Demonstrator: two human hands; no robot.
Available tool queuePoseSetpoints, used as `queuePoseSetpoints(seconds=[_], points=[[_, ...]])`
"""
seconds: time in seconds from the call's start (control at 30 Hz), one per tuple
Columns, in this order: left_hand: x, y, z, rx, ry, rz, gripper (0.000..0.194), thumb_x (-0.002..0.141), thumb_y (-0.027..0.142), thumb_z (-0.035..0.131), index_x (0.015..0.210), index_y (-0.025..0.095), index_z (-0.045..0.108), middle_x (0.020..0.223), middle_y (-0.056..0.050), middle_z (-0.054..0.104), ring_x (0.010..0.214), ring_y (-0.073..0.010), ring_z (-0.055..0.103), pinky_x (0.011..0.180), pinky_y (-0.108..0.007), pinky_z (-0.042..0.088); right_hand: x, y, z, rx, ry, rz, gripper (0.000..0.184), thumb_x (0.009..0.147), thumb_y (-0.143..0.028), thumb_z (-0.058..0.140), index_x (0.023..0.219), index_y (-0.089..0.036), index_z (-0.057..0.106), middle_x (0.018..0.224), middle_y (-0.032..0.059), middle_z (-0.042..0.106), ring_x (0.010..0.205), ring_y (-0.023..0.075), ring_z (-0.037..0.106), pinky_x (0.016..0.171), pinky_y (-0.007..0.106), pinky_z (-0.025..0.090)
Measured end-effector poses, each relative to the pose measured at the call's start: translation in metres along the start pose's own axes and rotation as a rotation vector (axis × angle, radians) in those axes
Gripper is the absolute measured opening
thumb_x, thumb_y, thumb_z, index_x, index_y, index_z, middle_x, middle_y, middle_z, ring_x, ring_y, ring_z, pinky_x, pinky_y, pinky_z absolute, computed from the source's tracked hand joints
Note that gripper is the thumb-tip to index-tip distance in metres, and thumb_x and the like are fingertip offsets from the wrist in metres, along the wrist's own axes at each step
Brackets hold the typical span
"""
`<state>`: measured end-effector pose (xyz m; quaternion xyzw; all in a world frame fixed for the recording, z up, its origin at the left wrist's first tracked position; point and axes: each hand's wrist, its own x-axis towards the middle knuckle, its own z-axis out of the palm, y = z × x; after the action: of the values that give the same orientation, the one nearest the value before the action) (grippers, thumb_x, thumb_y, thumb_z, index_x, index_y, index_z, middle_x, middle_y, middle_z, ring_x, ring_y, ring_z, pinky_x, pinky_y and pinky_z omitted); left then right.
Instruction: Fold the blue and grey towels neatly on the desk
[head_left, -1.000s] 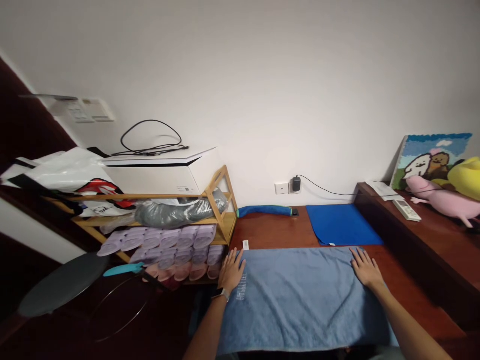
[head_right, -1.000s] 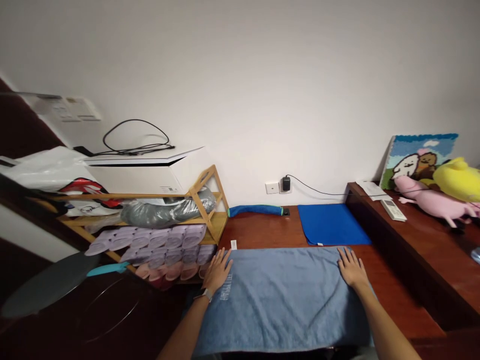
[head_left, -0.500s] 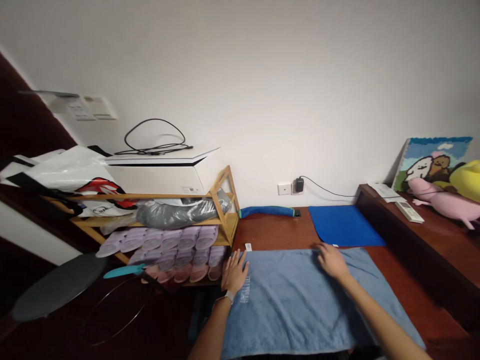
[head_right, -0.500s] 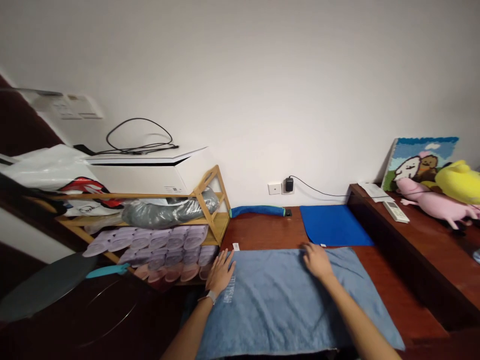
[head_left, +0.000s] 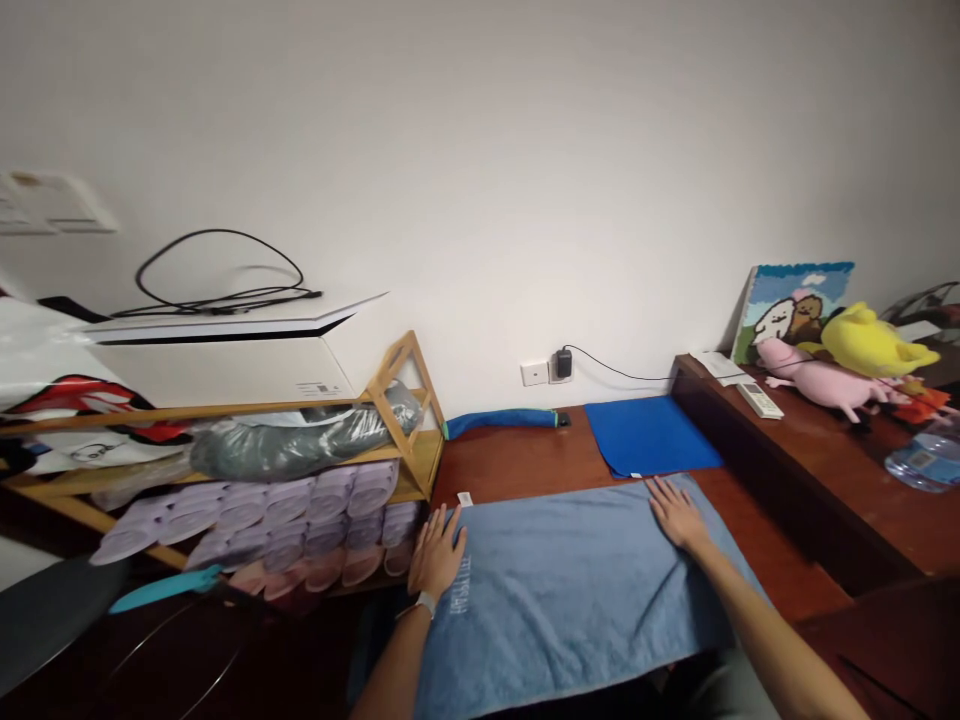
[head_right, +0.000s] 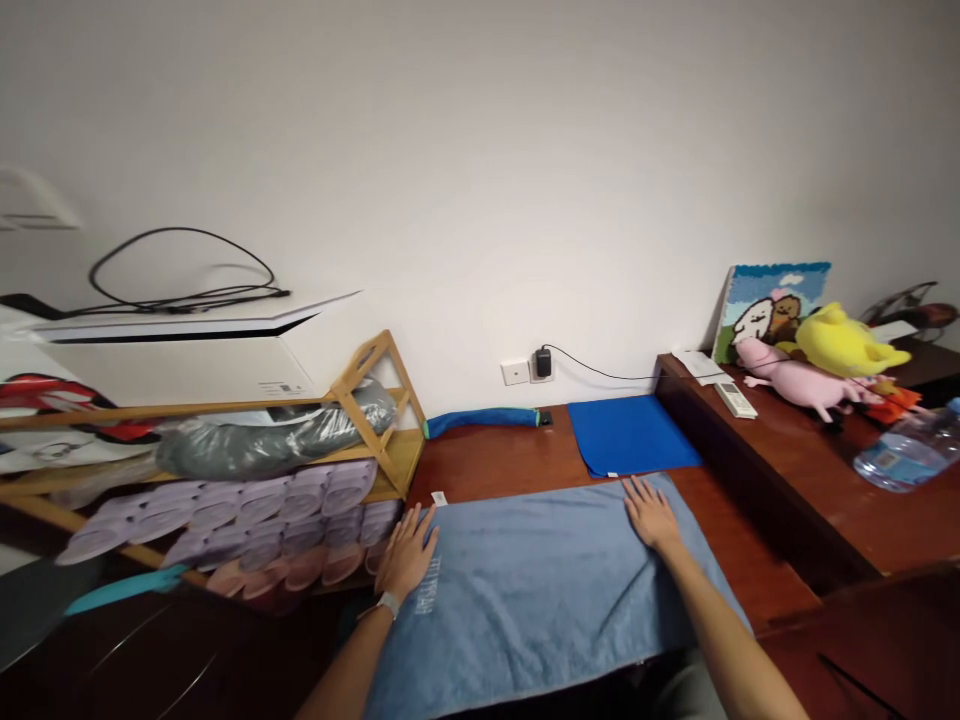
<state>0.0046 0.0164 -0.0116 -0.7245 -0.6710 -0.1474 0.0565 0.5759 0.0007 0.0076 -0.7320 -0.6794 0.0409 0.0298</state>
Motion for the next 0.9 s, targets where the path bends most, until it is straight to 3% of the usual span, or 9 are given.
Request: queuePoseSetpoints(seconds=[0.1,0.23,0.43,0.57,0.73,0.9], points=[[0.001,-0.001,-0.001,0.000,-0.016,0.001,0.056,0.103,0.041,0.040,0.155,0.021,0.049,0.165,-0.014,0.042,0.152,-0.0296,0.040,0.124,-0.050,0.031,0.000,0.052,0.005,-0.005,0.007,0.153,0.065,0.105,-0.045,0.015,0.164,-0.025,0.034,0.170,0.0031,0.032,0.157,0.0263,0.029,0.126,0.051,0.026],[0.002,-0.004,0.001,0.015,-0.023,-0.010,0.056,0.104,0.043,0.039,0.155,0.024,0.049,0.164,-0.011,0.044,0.151,-0.0287,0.041,0.124,-0.049,0.032,-0.004,0.077,0.017,0.028,0.050,0.126,0.067,0.104,-0.046,0.014,0.164,-0.023,0.034,0.170,0.0025,0.030,0.158,0.0247,0.026,0.128,0.047,0.022],[0.011,-0.006,0.001,0.030,-0.024,-0.030,0.056,0.104,0.041,0.037,0.155,0.022,0.050,0.164,-0.014,0.045,0.151,-0.0299,0.041,0.123,-0.050,0.034,0.006,0.064,0.015,0.047,0.053,0.173,0.066,0.103,-0.047,0.018,0.165,-0.026,0.031,0.171,0.0010,0.029,0.158,0.0302,0.024,0.127,0.055,0.021],[0.012,-0.005,0.001,0.038,-0.028,-0.043,0.056,0.104,0.040,0.033,0.154,0.021,0.051,0.162,-0.014,0.047,0.150,-0.0312,0.042,0.121,-0.053,0.035,0.011,0.056,0.012,0.033,0.082,0.182,0.067,0.103,-0.044,0.018,0.164,-0.022,0.033,0.170,0.0050,0.031,0.158,0.0302,0.023,0.127,0.056,0.019],[0.005,-0.013,-0.002,0.033,-0.028,0.051,0.059,0.105,0.045,0.030,0.154,0.018,0.051,0.161,-0.015,0.048,0.150,-0.0315,0.043,0.120,-0.052,0.037,0.004,0.060,0.011,-0.014,0.139,0.088,0.065,0.101,-0.041,0.023,0.157,-0.015,0.046,0.166,0.0104,0.039,0.158,0.0287,0.025,0.128,0.053,0.018],[0.003,-0.015,-0.009,0.001,0.034,0.124,0.061,0.105,0.047,0.030,0.152,0.015,0.052,0.162,-0.016,0.047,0.151,-0.0300,0.042,0.123,-0.050,0.034,0.005,0.051,-0.004,0.058,0.246,-0.045,0.063,0.104,-0.041,0.020,0.147,-0.012,0.057,0.163,0.0138,0.045,0.154,0.0274,0.035,0.128,0.048,0.023]])
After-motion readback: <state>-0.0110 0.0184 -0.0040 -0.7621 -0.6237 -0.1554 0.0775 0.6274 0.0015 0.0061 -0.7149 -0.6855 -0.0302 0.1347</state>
